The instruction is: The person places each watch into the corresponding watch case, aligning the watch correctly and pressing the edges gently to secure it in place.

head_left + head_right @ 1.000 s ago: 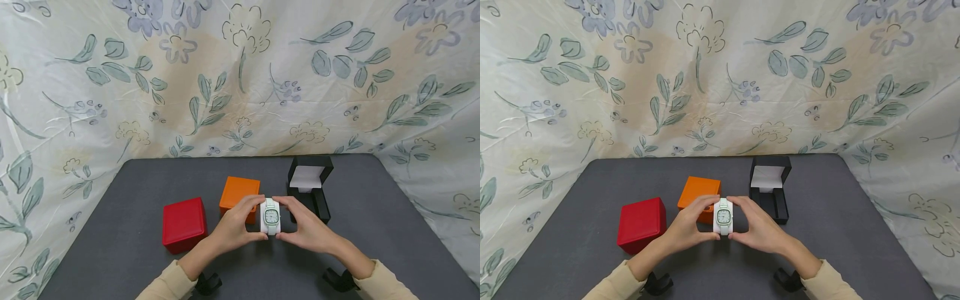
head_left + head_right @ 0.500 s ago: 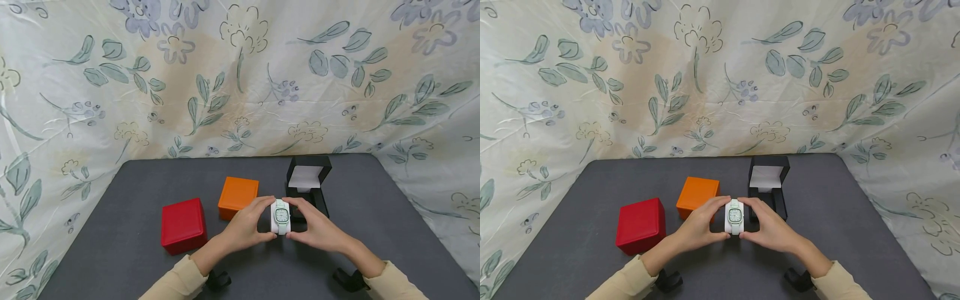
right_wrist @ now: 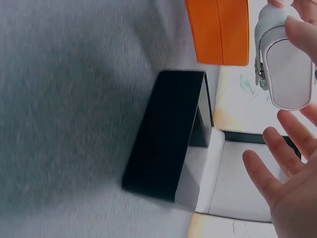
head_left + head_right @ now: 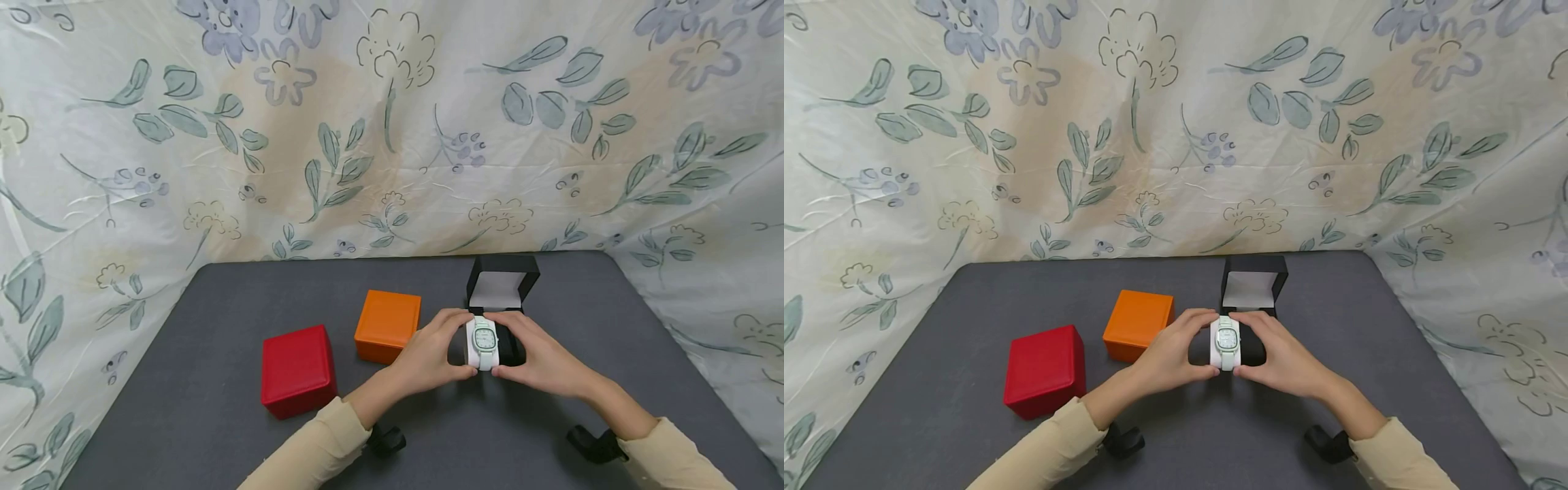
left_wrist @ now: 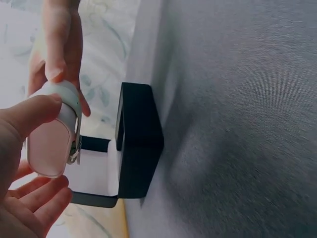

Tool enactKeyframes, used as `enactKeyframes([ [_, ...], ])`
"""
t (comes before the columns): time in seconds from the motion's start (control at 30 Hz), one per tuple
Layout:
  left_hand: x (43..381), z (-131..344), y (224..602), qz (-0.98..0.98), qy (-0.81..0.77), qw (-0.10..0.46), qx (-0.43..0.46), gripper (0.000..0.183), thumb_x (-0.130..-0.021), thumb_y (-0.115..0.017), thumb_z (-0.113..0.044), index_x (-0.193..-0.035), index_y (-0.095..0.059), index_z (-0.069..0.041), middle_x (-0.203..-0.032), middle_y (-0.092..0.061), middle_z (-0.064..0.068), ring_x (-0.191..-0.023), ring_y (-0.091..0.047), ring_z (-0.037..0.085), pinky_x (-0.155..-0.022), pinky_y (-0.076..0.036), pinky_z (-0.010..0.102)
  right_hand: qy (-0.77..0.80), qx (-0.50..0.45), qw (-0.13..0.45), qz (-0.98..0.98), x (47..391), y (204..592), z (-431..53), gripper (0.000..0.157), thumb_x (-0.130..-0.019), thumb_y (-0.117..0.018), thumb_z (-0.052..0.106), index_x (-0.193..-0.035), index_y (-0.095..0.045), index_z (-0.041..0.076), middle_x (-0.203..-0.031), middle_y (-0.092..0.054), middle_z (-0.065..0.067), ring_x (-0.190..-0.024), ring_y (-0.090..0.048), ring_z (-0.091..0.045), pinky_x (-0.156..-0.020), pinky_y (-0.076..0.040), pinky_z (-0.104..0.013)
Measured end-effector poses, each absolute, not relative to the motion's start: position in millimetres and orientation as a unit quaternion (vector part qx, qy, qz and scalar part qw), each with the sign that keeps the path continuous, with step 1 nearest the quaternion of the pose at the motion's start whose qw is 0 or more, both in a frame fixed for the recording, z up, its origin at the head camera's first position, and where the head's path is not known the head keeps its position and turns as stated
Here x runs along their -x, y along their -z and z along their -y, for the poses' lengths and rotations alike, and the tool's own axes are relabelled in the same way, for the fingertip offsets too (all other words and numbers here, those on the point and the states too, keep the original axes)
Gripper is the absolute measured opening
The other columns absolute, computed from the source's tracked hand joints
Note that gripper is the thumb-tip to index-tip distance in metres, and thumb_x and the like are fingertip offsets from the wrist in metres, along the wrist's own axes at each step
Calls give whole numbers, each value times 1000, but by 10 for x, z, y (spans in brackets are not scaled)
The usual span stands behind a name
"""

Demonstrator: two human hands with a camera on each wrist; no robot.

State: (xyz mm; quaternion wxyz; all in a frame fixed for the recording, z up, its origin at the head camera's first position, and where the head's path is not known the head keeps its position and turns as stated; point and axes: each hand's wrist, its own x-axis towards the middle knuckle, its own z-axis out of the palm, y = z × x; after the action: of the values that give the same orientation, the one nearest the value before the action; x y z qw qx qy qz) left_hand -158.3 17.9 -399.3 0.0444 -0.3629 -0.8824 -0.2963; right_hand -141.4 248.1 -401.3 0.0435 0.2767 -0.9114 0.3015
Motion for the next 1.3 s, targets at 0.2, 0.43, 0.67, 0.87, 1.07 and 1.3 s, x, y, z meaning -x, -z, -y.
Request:
enactKeyframes([
  [0.2, 1679, -339, 3988, 895, 281, 30, 344, 76, -72, -76, -38, -136, -40, -17, -134, -41, 0, -105, -54, 14, -86, -48, 27, -300, -261, 33, 917, 1479, 3992, -2604, 78, -72, -78, 29, -138, -38, 17, -132, -43, -3, -119, -43, -27, -90, -40, -51],
  [0.43, 1803, -492, 3999, 902, 275, 15, 332, 76, -72, -76, -40, -137, -40, -21, -133, -42, -1, -103, -55, 13, -85, -48, 27, -294, -246, 22, 923, 1570, 3974, -2719, 79, -73, -78, 30, -138, -38, 11, -128, -46, -7, -114, -45, -31, -87, -41, -51],
  [0.67, 1898, -611, 4053, 910, 253, 31, 328, 76, -71, -76, -43, -135, -42, -22, -130, -45, -2, -107, -52, 13, -86, -48, 29, -288, -231, 5, 929, 1660, 3979, -2789, 78, -74, -77, 26, -138, -37, 8, -128, -46, -10, -114, -45, -32, -86, -42, -52],
  [0.87, 1967, -698, 4125, 915, 230, 43, 328, 75, -70, -76, -46, -133, -45, -21, -129, -47, -2, -109, -49, 13, -88, -46, 29, -276, -227, -2, 934, 1720, 4031, -2835, 78, -74, -77, 28, -138, -38, 6, -127, -47, -14, -114, -45, -37, -85, -41, -55],
  [1.07, 2014, -755, 4194, 922, 215, 40, 321, 74, -70, -75, -48, -133, -46, -22, -129, -48, -4, -111, -47, 14, -94, -43, 30, -264, -228, -7, 937, 1764, 4067, -2874, 77, -75, -76, 32, -137, -40, 5, -127, -49, -16, -115, -44, -38, -85, -39, -57],
  [1.3, 2057, -802, 4262, 928, 196, 38, 315, 72, -71, -74, -49, -132, -47, -22, -129, -49, -4, -115, -46, 15, -97, -40, 32, -257, -230, -15, 939, 1822, 4137, -2905, 77, -74, -76, 32, -136, -40, 3, -127, -50, -17, -115, -45, -39, -86, -39, -58],
])
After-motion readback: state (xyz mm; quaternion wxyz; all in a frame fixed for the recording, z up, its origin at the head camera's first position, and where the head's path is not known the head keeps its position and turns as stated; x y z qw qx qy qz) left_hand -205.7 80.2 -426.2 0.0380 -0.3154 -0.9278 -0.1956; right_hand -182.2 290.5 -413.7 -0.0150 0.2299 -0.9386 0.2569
